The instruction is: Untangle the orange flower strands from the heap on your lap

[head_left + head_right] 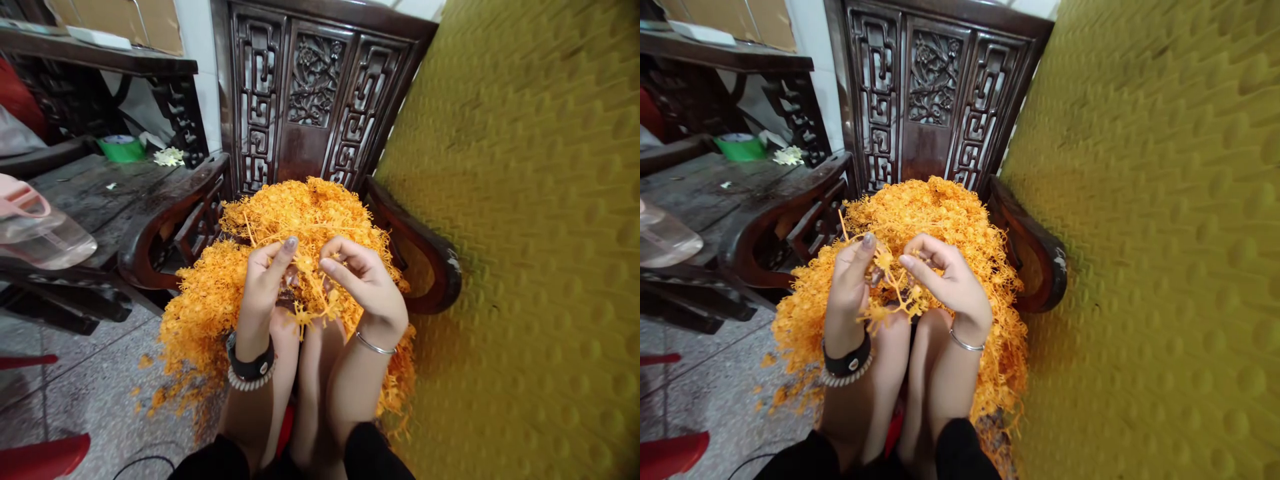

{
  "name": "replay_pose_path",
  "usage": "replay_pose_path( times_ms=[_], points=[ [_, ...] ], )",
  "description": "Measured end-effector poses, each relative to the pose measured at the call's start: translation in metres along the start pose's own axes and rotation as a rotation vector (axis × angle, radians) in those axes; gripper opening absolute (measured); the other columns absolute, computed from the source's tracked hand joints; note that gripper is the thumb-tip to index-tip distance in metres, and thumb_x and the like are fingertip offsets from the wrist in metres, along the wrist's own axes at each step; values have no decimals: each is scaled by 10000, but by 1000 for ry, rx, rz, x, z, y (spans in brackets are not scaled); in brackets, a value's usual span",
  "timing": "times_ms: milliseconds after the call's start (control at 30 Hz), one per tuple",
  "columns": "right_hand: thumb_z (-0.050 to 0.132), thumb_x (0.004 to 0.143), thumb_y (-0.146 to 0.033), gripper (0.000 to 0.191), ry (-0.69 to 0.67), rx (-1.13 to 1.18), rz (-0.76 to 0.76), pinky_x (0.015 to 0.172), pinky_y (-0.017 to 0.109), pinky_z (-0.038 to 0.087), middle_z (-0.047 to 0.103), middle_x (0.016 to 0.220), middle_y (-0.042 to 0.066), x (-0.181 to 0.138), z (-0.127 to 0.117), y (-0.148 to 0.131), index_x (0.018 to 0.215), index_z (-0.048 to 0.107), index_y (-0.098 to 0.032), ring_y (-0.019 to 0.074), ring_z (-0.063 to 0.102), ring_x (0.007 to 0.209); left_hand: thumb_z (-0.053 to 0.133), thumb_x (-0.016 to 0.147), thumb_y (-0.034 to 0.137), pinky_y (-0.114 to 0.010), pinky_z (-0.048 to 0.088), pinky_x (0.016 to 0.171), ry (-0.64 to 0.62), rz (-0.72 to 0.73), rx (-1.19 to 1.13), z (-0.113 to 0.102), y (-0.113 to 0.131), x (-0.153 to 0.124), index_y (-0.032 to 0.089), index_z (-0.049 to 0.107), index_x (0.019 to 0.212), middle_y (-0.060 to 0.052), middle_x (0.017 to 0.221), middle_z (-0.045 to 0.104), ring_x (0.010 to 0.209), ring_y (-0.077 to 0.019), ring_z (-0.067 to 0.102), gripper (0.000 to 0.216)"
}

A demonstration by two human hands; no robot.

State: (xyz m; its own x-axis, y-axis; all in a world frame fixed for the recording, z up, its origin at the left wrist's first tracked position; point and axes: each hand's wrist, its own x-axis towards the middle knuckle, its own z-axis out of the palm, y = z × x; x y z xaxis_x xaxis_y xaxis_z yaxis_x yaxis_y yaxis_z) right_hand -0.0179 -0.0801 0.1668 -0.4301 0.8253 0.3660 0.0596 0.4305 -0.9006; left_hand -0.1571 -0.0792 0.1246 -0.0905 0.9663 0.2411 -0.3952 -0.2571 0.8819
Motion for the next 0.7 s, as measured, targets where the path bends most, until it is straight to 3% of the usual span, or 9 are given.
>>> replay_pose_path(
  times_ms=[133, 233, 367, 500, 600, 700],
  points=[
    [609, 795, -297, 156, 145, 49, -5, 396, 171, 281, 409, 514, -82, 4, 7, 0, 726, 529, -182, 33, 343, 419, 566, 783, 509, -209, 286, 384, -31, 6, -72, 7, -2, 1, 196, 517, 677, 50, 518, 419, 406, -59, 363, 334],
    [590, 807, -325, 168, 369, 77, -51, 431, 186, 315, 444, 521, -77, 9, 11, 2, 735, 507, -199, 46, 390, 436, 473, 844, 508, -216, 272, 387, 73, 46, -220, 13, -2, -2, 215, 500, 714, 66, 489, 363, 373, -55, 308, 322],
    [575, 808, -341, 180, 665, 128, -140, 431, 198, 318, 407, 508, -85, 15, 16, 4, 727, 472, -218, 54, 370, 417, 431, 878, 477, -220, 248, 379, 71, 174, -357, 23, 0, -8, 225, 494, 683, 79, 388, 238, 346, -69, 231, 325],
    [575, 812, -336, 155, 748, 126, -185, 391, 208, 296, 433, 496, -77, 13, 12, 2, 733, 503, -224, 63, 396, 400, 423, 880, 486, -219, 278, 397, 72, 173, -266, 28, 0, -13, 217, 598, 790, 73, 389, 270, 362, -73, 265, 333],
    [591, 806, -315, 135, 719, 128, -177, 378, 212, 300, 460, 489, -69, 6, 0, 2, 725, 538, -222, 71, 435, 406, 441, 882, 452, -216, 277, 408, -41, 77, -160, 21, 0, -11, 189, 639, 840, 68, 416, 288, 387, -69, 283, 332],
    [590, 812, -298, 128, 735, 134, -223, 382, 212, 312, 477, 494, -66, 0, -12, 4, 722, 551, -216, 68, 433, 403, 483, 874, 405, -211, 249, 410, -307, -66, 44, 6, 4, -9, 167, 655, 769, 64, 425, 312, 397, -58, 292, 312]
  ],
)
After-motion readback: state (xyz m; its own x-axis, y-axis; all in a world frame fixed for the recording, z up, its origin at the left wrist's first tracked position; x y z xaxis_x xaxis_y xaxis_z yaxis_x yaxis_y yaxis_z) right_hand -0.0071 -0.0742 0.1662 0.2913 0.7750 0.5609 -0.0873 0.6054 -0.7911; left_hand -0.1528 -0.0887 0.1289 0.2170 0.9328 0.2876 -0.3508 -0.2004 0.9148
